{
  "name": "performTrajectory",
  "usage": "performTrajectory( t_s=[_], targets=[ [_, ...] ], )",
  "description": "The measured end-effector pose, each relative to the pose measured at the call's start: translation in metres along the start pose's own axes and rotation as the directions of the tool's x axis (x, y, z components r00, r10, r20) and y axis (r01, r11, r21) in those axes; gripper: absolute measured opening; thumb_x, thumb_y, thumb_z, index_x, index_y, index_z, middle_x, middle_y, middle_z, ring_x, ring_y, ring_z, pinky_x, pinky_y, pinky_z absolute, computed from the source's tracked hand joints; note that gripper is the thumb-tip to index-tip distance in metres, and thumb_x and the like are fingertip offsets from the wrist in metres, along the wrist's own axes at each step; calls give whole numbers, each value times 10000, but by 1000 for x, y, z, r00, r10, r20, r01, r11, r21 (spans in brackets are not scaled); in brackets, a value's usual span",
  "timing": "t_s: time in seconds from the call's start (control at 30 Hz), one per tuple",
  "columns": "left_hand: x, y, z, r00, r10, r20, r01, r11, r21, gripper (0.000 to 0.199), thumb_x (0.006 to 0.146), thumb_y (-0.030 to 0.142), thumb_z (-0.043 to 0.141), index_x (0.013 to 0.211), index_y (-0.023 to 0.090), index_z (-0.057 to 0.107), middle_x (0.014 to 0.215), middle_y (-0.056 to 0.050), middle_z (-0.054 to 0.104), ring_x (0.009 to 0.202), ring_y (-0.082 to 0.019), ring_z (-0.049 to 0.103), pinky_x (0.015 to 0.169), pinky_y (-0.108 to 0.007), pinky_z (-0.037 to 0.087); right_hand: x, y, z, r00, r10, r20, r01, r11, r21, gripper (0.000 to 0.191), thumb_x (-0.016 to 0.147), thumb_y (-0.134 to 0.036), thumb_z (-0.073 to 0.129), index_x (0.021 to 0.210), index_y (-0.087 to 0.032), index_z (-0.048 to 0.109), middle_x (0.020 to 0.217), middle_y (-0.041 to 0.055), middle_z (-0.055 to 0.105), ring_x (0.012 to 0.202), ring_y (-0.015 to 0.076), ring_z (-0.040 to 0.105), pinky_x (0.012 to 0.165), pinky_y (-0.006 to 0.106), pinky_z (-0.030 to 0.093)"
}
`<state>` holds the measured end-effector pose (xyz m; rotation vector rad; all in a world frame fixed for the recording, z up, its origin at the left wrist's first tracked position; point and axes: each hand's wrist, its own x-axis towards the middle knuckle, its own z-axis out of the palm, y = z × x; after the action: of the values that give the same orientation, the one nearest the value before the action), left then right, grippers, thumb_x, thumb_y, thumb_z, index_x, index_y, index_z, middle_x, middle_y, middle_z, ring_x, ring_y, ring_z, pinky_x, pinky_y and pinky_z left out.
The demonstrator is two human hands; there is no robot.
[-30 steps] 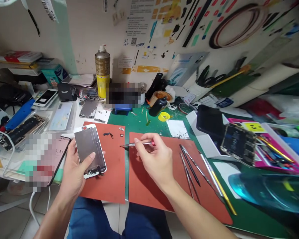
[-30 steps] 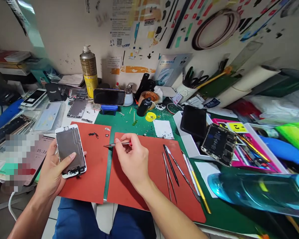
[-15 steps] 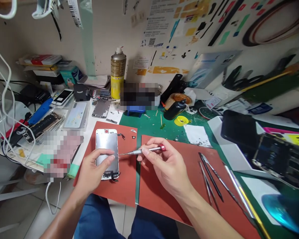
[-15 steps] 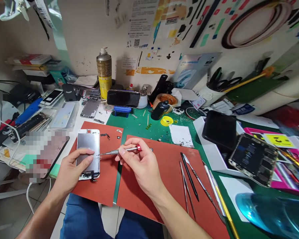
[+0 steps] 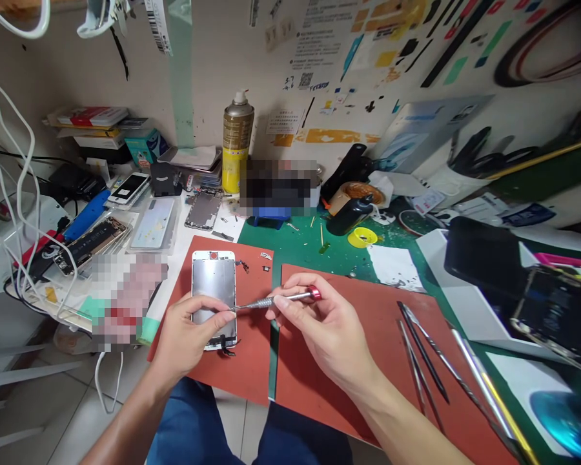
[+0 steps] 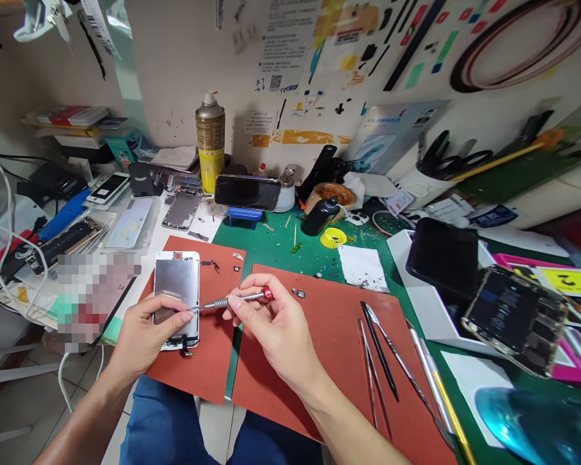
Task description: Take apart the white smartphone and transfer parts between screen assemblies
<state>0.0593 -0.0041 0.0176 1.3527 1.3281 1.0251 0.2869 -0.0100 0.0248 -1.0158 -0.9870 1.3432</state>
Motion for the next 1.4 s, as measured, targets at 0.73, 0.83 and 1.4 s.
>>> performTrajectory(
  t_s=[0.73,0.83,1.4],
  targets=[
    [-1,-1,0,1000,9,-2,-9,1000,1,132,811,396,875,839,271,842,934,-49,766,870,-229,725,768,-325,580,-2,-2,0,999,-42,25,41,999,10,210,937,-326,808,1038,-234,649,954,40,750,761,188,761,561,253,580],
    [0,-2,0,1000,3,0,-3,1000,-3,132,810,385,874,838,262,839,935,-51,764,865,-225,723,773,-322,580,-2,-3,2,999,-46,8,46,999,-20,221,922,-347,824,1007,-230,657,918,40,746,739,191,764,546,251,583],
    [1,-4,0,1000,-14,1,14,1000,5,151,817,426,875,835,280,841,951,-50,780,891,-233,733,809,-328,577,1,-3,1,1000,15,13,-15,1000,-10,264,877,-374,863,959,-224,662,855,24,733,684,169,731,525,242,543]
  ],
)
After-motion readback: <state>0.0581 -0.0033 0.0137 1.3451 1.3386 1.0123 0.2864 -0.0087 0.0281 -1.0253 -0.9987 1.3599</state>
